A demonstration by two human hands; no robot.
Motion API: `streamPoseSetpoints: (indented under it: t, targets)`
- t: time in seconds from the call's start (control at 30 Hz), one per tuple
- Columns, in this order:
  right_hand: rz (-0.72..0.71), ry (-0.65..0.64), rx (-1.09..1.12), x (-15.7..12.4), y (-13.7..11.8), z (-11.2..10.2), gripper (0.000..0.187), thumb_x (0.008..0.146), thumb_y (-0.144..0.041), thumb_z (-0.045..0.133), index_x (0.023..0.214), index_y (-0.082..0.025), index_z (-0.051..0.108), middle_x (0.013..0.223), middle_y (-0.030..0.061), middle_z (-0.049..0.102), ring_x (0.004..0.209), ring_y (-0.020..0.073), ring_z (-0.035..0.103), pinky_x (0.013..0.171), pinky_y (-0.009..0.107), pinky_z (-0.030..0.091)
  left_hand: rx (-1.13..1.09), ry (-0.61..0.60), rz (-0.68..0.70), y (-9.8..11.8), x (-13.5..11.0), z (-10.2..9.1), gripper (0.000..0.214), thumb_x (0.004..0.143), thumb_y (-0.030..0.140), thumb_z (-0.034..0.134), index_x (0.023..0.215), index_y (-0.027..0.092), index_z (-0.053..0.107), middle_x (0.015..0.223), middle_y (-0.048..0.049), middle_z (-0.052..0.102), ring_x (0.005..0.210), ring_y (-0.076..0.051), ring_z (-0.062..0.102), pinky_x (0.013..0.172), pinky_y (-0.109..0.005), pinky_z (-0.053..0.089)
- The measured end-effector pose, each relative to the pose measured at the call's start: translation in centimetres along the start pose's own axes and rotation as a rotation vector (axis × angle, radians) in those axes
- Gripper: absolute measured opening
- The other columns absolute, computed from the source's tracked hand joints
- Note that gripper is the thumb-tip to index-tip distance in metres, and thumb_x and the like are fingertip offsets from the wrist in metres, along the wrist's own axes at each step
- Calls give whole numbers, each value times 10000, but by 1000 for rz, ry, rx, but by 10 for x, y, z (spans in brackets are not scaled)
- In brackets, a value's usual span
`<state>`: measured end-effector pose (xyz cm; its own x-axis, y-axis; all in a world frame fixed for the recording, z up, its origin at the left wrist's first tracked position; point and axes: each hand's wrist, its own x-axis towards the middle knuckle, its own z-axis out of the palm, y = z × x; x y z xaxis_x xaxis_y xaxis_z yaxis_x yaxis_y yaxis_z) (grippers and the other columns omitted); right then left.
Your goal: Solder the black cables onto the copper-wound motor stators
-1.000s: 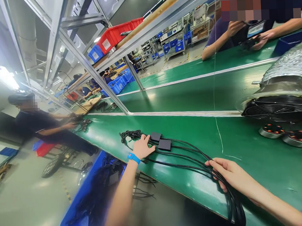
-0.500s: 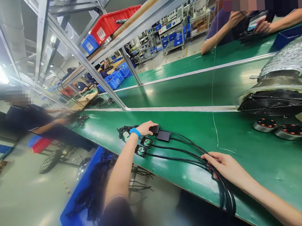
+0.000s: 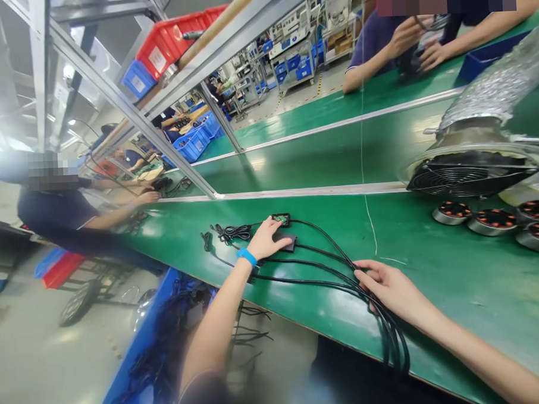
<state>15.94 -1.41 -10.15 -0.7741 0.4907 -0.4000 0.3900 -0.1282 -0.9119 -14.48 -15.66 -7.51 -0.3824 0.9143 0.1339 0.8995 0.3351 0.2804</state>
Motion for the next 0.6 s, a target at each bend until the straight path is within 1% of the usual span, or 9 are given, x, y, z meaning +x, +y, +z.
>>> streamPoseSetpoints:
  t: [0.07,0.13,0.2,0.27,0.33,0.4,0.5,0.57,0.6]
  targets:
    - [-19,-2,-23,2,2,0,593,783,-593,554,1217,-192,506,647,-52,561,414,189,612,423,304,482,36,-11,-73,15,-9,4,787,817,666,644,1432,199,492,1447,-136,516,1485,-398,278,1201,-620,244]
    - [-33,1,-53,4,4,0,614,775,-599,539,1225,-184,502,668,-41,582,412,183,604,437,310,487,88,17,-167,30,-14,11,773,849,656,597,1459,203,450,1468,-142,492,1479,-420,273,1188,-664,219]
    - [-47,5,-79,6,4,0,642,761,-603,534,1238,-174,496,707,-21,618,417,178,600,453,315,492,130,57,-212,41,-15,19,680,895,567,565,1443,178,459,1449,-149,503,1427,-391,368,1178,-602,298]
    - [-60,-4,-82,7,2,1,685,742,-606,549,1261,-164,483,672,-27,607,408,178,584,449,315,483,167,96,-206,45,-12,23,601,911,481,556,1410,154,488,1402,-147,536,1328,-336,483,1136,-495,400]
    - [-56,-25,-50,3,0,1,744,723,-621,584,1293,-158,462,590,-55,553,388,178,552,429,308,461,203,123,-189,44,-9,24,541,919,433,548,1380,152,513,1357,-135,564,1232,-290,550,1068,-419,469]
    - [-20,-71,10,-5,-2,4,746,729,-651,613,1269,-154,480,522,-75,493,377,167,517,423,291,439,246,139,-177,40,-7,22,481,929,409,540,1350,175,535,1311,-112,591,1168,-267,580,1008,-396,503]
    - [91,-202,113,-25,1,10,630,794,-718,573,1079,-155,580,506,-60,462,390,138,485,436,265,427,313,179,-176,32,-9,20,383,947,397,527,1276,208,577,1245,-84,625,1109,-251,598,957,-403,515]
    - [156,-283,166,-38,8,17,640,794,-771,531,983,-165,614,533,-35,491,391,135,491,424,262,422,332,221,-180,25,-11,19,340,957,389,518,1239,215,590,1229,-73,635,1107,-242,598,946,-402,512]
    - [148,-314,177,-44,13,20,646,792,-783,520,966,-169,625,552,-20,519,400,137,506,440,264,441,333,241,-181,21,-12,19,327,959,386,517,1229,217,592,1227,-68,638,1110,-237,597,946,-398,509]
